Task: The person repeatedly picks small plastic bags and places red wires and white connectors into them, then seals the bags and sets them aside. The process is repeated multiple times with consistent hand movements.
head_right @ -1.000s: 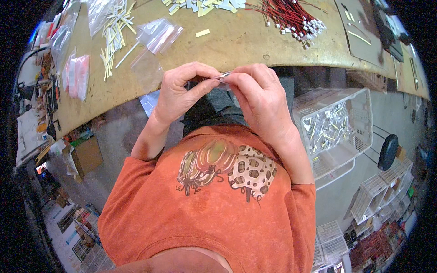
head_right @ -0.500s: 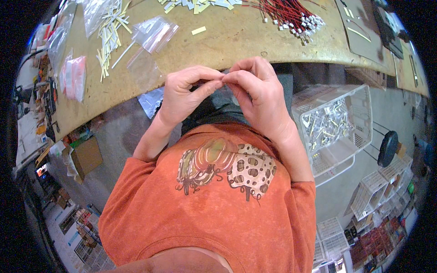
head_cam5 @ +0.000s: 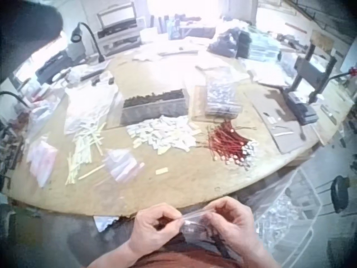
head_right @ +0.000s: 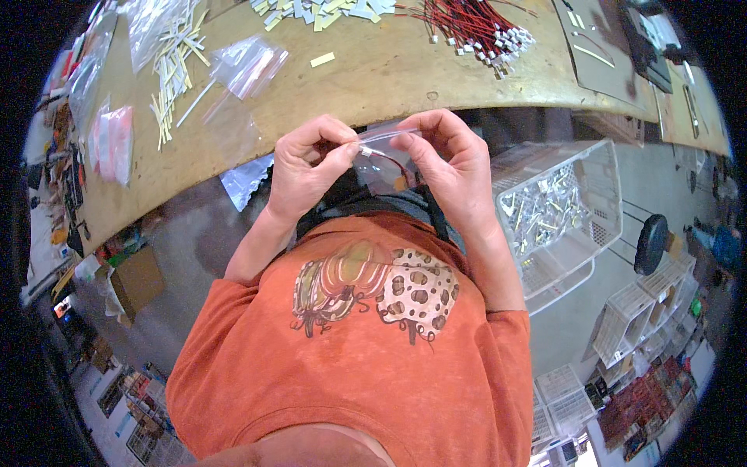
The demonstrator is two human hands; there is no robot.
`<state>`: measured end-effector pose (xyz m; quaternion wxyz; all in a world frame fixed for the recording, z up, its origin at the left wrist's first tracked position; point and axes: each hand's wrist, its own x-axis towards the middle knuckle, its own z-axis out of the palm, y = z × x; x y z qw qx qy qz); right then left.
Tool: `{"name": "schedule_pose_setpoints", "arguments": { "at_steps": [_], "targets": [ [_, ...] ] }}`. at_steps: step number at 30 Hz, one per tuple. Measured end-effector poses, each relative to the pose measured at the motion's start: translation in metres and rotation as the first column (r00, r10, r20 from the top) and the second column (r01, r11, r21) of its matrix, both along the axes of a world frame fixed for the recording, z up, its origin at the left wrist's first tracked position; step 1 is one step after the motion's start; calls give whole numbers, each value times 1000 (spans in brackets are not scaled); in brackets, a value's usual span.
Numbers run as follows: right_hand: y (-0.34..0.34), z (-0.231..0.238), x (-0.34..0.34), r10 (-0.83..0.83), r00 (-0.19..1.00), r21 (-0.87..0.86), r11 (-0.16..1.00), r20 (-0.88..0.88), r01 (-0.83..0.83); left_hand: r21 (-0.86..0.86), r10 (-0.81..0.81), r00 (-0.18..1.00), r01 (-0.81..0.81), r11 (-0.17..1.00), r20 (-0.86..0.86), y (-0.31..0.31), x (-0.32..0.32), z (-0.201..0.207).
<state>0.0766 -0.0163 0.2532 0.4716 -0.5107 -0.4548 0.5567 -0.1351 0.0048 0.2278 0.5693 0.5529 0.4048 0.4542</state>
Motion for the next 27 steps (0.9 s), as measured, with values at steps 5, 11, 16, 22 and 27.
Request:
{"name": "schedule_pose_setpoints", "arguments": {
  "at_steps": [5,11,16,22,27],
  "targets": [
    [-3,-2,1,11,998,-15,1000,-58,-12,-26,-14,1000,14,1000,-10,-1,-1,1],
    [-8,3,-15,-25,979,72,997,201,11,256,56,954,23,966,-296,2,15,16],
    [-9,-6,-9,-93,836,379,914,541,-144,504,152,893,93,859,-424,5,24,12],
    [-22,-4,16,11,996,-21,1000,92,-9,515,62,869,232,825,-491,0,12,15],
    [-30,-29,62,-166,976,62,985,139,158,538,128,862,183,823,-490,-2,-7,17]
  ]
}}
